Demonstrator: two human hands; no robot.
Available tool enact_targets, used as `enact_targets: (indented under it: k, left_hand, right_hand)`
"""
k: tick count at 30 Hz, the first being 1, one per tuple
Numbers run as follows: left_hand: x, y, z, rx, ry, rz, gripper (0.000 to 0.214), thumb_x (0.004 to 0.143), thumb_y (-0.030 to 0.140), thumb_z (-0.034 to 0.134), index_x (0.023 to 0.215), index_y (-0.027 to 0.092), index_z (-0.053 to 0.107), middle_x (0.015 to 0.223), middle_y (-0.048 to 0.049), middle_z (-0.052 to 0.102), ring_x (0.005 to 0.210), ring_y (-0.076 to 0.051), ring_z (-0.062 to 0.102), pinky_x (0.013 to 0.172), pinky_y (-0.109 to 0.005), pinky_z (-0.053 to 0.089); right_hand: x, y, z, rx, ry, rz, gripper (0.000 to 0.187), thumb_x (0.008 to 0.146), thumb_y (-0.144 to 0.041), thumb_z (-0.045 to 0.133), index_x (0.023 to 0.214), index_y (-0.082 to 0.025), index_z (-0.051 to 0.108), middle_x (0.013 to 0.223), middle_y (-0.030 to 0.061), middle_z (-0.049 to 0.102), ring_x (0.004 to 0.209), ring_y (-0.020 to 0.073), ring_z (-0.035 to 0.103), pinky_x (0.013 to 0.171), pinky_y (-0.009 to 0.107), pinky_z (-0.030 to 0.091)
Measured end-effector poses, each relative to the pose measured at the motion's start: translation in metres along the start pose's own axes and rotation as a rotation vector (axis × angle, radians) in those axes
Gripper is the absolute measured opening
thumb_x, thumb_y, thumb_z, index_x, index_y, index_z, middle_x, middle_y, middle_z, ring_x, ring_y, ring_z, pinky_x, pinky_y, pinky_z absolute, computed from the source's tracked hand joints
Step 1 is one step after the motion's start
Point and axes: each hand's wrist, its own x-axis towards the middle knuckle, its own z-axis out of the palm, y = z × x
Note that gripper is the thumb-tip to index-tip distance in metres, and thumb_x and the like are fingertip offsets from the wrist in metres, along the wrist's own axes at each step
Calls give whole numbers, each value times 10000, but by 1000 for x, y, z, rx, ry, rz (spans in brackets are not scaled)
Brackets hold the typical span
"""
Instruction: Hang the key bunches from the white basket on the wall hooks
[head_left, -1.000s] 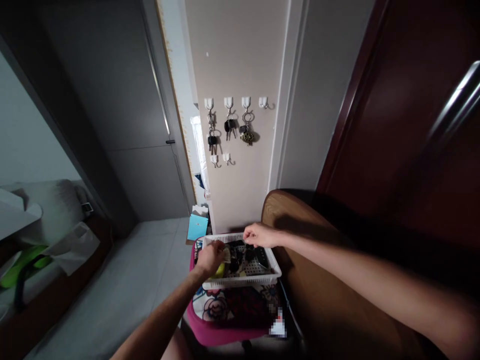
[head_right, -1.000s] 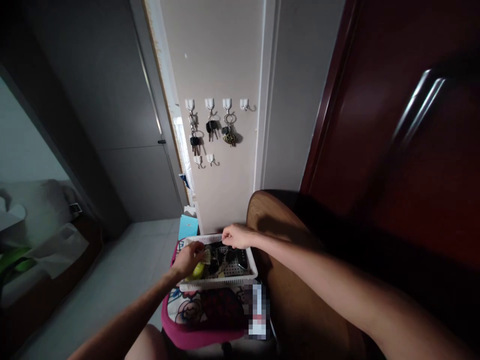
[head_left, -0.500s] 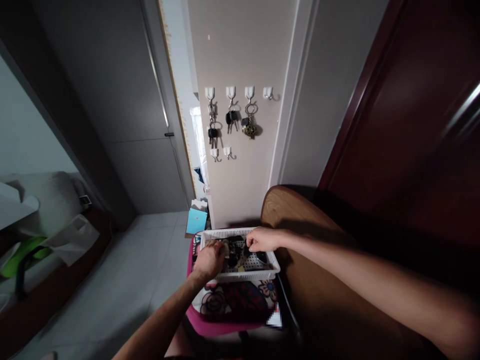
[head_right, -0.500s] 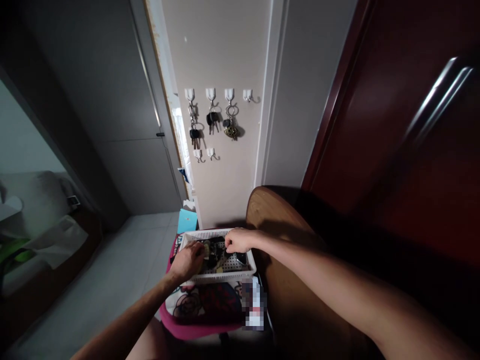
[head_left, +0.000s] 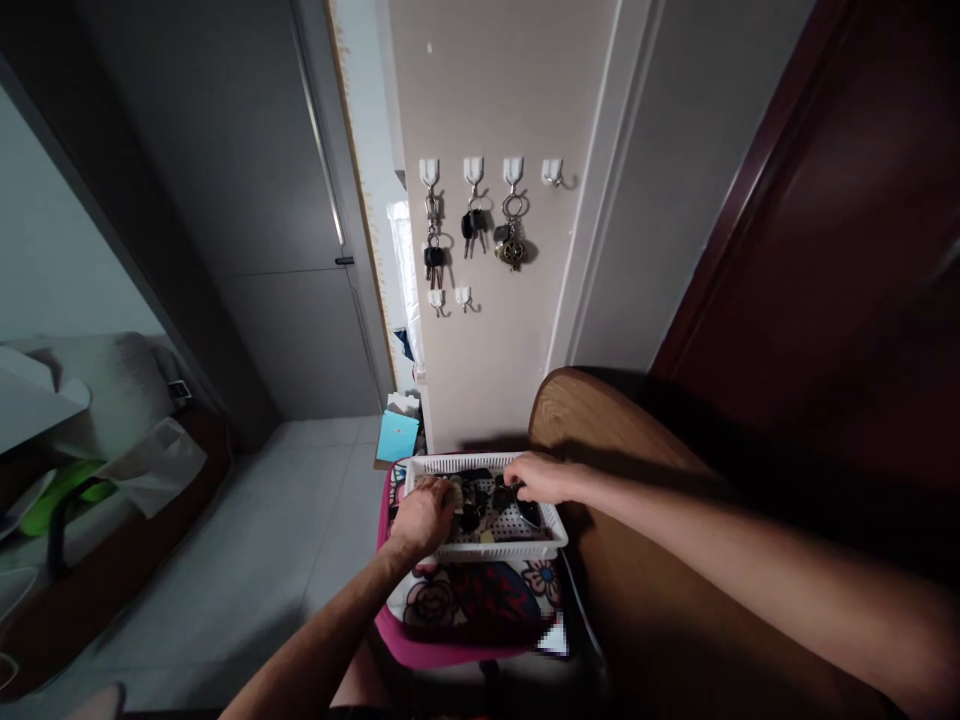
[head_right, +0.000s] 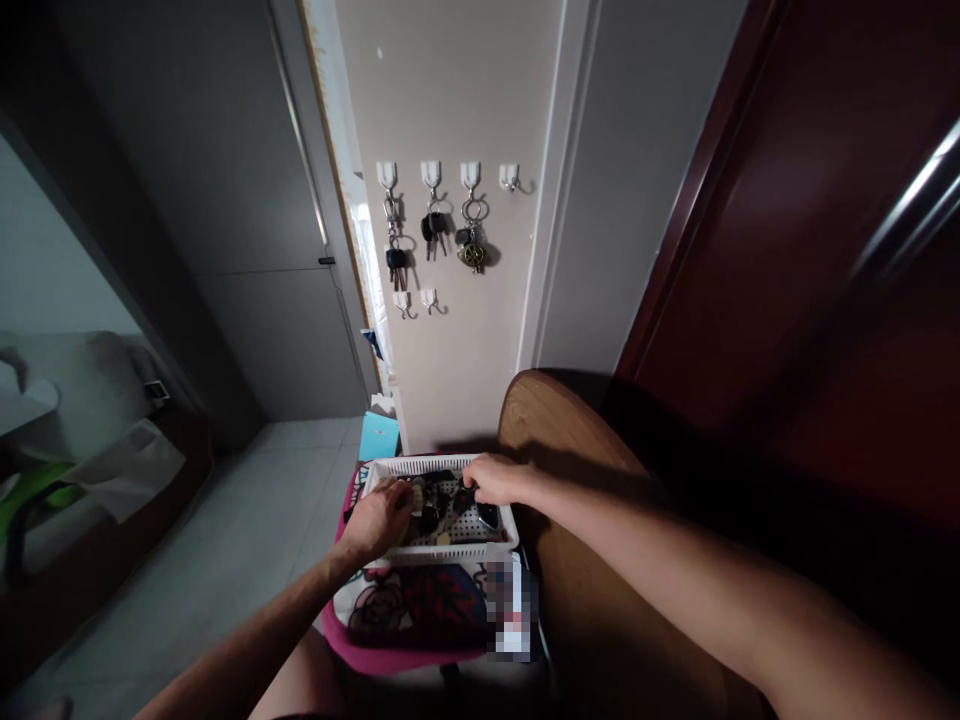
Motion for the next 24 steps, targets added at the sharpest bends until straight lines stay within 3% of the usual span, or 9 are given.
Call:
enact_targets:
  k: [7, 12, 17, 24]
  left_hand:
    - [0, -1, 4, 11, 40, 2, 161, 699, 223, 347, 790, 190, 476, 819, -21, 520, 800, -131, 459, 704, -221, 327]
    - [0, -1, 4, 16, -3, -21, 172, 707, 235, 338, 815, 200, 466, 842, -12, 515, 791, -123, 466, 682, -213, 334]
    - [0, 3, 1, 17, -76, -50, 213, 735, 276, 284, 839, 212, 458, 877, -6, 509, 807, -115, 471, 666, -207, 339]
    - [0, 6, 1, 0, -59, -58, 231, 743, 268, 249, 792, 208, 467, 838, -10, 522, 770, -115, 483, 653, -214, 344]
  right_hand:
    - [-2, -2, 21, -79, -4, -98, 309, 519, -233, 496, 823, -186, 532, 867, 65, 515, 876, 215, 412, 780, 373, 242]
    - [-2, -3, 25, -67, 33, -73, 215, 567, -230, 463, 765, -162, 512, 812, 67, 518, 829, 200, 434, 799, 372, 212]
    - [1, -5, 30, -60, 106, -54, 295, 564, -236, 485, 849, -161, 477, 837, 76, 511, 841, 212, 425, 794, 376, 204]
    - [1, -13, 36, -81, 118, -52, 281, 590, -243, 476, 860, -169, 497, 873, 80, 476, 896, 217, 389, 806, 370, 196]
